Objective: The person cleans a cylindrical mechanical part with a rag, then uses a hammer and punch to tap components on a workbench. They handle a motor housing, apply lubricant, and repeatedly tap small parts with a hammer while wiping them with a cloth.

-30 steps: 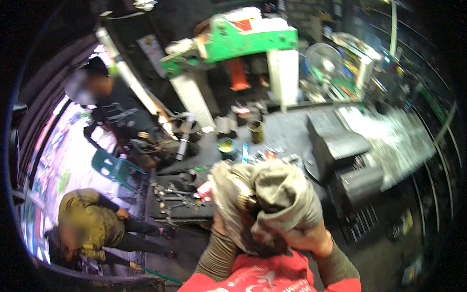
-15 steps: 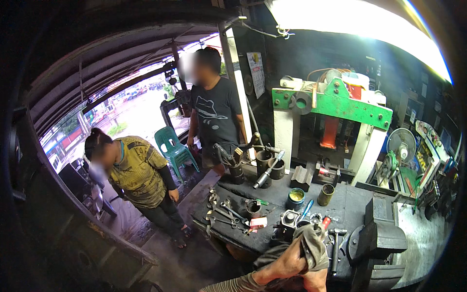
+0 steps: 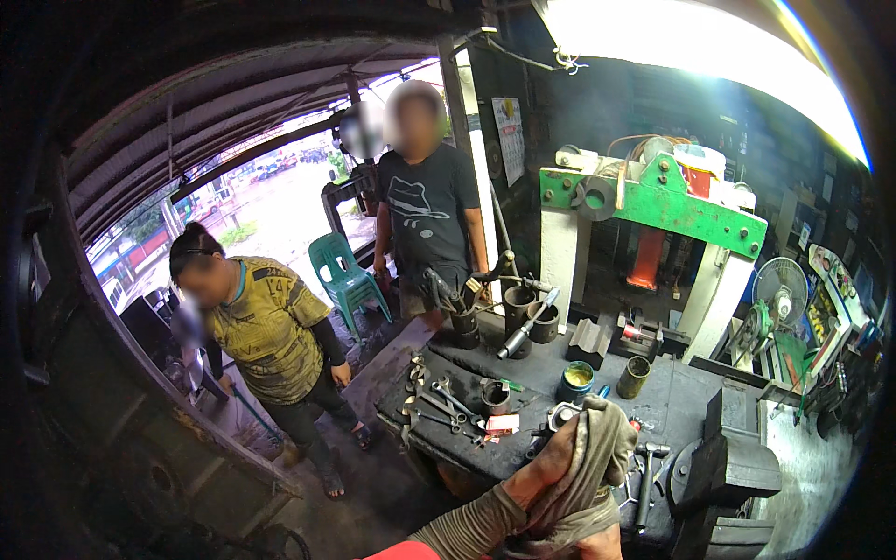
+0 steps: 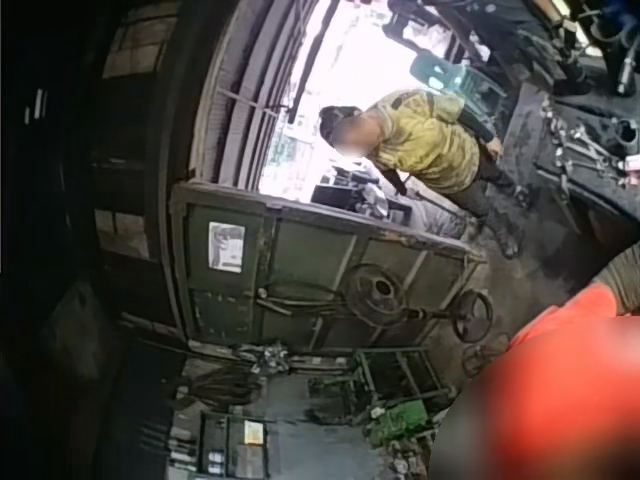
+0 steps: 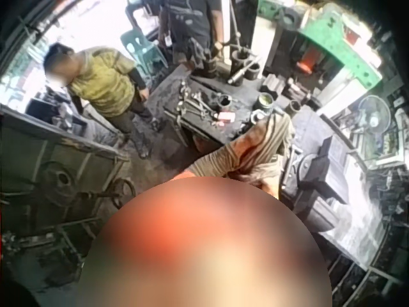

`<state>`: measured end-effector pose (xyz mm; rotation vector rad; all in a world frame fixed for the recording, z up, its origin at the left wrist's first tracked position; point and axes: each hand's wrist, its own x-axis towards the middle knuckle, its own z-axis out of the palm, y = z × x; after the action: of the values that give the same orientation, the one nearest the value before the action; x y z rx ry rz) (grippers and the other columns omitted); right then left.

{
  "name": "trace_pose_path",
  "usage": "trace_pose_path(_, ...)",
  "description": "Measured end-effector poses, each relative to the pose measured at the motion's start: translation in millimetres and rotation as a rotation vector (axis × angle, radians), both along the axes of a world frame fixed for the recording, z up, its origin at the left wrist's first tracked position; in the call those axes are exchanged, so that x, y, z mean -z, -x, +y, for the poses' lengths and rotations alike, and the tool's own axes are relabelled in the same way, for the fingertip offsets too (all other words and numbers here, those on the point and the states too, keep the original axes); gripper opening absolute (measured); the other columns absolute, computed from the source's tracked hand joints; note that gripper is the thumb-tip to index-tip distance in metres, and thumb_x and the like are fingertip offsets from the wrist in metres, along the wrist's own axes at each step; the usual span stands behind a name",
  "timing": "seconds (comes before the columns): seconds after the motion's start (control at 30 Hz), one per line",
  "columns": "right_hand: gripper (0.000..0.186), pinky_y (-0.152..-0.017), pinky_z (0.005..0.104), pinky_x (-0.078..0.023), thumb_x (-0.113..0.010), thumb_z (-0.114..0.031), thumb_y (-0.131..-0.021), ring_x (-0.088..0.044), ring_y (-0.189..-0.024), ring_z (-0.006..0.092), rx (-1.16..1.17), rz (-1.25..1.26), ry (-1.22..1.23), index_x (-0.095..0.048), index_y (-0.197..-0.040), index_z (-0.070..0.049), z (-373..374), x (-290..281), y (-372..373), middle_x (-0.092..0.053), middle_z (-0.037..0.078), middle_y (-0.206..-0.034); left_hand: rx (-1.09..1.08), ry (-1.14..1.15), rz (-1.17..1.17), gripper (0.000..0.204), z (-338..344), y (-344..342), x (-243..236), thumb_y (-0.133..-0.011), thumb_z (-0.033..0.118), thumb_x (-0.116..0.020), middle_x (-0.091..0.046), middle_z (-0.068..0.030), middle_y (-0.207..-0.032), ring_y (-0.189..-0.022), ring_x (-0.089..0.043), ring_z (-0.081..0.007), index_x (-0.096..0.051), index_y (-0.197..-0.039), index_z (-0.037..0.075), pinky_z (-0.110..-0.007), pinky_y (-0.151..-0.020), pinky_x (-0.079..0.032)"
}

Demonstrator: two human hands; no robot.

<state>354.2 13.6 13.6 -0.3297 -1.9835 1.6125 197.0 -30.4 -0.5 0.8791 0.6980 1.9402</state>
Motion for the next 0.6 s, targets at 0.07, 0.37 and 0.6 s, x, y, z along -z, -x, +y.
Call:
trace_pose_path(0.07, 0.06, -0.111, 0.038, -0.042, -0.078, -0.006, -0.082, -0.057, -0.128, 0.0299, 0.011, 0.007, 0.011, -0.056, -0.138, -0.006, 1, 0, -1, -0.06, 0.013, -0.137, 0.216, -0.24, -0.208, 0.038, 3, -1, 3, -0.113, 0.023, -0.04, -0.064, -0.0078, -0.127, -0.114, -0.061, -0.015, -0.049, -0.141, 0.0, -0.03, -0.102, -0.049)
trace_pose_path(0.37, 0.051, -0.107, 0.04, -0.045, -0.076, -0.007, -0.085, -0.06, -0.123, 0.0324, 0.079, 0.059, -0.082, -0.059, -0.133, -0.005, 3, 6, 0, -0.063, 0.015, -0.131, -0.659, 0.288, 0.449, 0.082, -9, -72, -6, -0.087, 0.008, -0.072, -0.057, -0.0241, -0.136, -0.131, -0.057, -0.0315, -0.027, -0.155, -0.001, -0.039, -0.112, -0.043)
trace_pose_path(0.6, 0.044, -0.103, 0.0416, -0.047, -0.074, -0.008, -0.087, -0.062, -0.119, 0.0344, 0.137, 0.19, -0.322, -0.061, -0.128, -0.004, 22, -33, 34, -0.065, 0.017, -0.127, 0.041, -0.08, 0.066, 0.019, -8, -47, -43, -0.097, 0.011, -0.072, -0.06, 0.0025, -0.087, -0.075, -0.055, -0.005, -0.057, -0.108, 0.006, -0.021, -0.066, -0.046)
